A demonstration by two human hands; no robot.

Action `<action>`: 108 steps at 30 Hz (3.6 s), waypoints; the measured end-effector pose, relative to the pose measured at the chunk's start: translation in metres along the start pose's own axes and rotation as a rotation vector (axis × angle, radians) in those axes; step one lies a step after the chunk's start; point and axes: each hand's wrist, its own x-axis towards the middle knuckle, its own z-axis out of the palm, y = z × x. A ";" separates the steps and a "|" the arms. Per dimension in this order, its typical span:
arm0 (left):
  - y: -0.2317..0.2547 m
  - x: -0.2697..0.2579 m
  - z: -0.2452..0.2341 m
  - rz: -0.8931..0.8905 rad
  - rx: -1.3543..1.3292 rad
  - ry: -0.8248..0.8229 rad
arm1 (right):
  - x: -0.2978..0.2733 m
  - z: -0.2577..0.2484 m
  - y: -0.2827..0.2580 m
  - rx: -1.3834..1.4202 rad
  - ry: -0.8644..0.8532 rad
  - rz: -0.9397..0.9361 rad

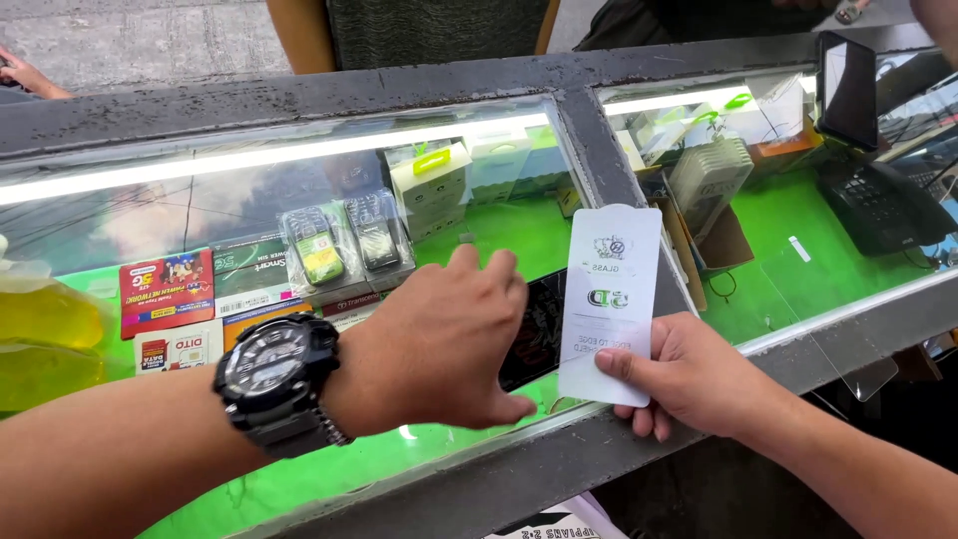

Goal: Cleaning a mobile phone screen and carefully applying a new screen protector, including peeling the backing and aligning it.

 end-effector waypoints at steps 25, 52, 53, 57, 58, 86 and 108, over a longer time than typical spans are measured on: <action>-0.025 -0.050 0.029 -0.144 -0.115 0.239 | 0.046 -0.070 -0.030 -0.034 0.142 -0.126; -0.045 -0.045 0.020 -0.051 -0.218 0.136 | 0.066 -0.086 -0.047 -0.283 -0.017 -0.355; -0.046 -0.045 0.020 -0.066 -0.228 0.123 | 0.063 -0.085 -0.051 -0.325 -0.033 -0.360; -0.046 -0.043 0.016 -0.149 -0.251 0.033 | 0.058 -0.086 -0.056 -0.337 -0.118 -0.300; -0.047 -0.042 0.018 -0.152 -0.254 0.035 | 0.058 -0.085 -0.054 -0.340 -0.120 -0.300; -0.046 -0.047 0.009 -0.085 -0.218 0.033 | 0.076 -0.072 -0.041 -0.265 -0.053 -0.473; -0.043 -0.048 0.003 -0.105 -0.251 0.014 | 0.074 -0.052 -0.075 -0.379 -0.213 -0.504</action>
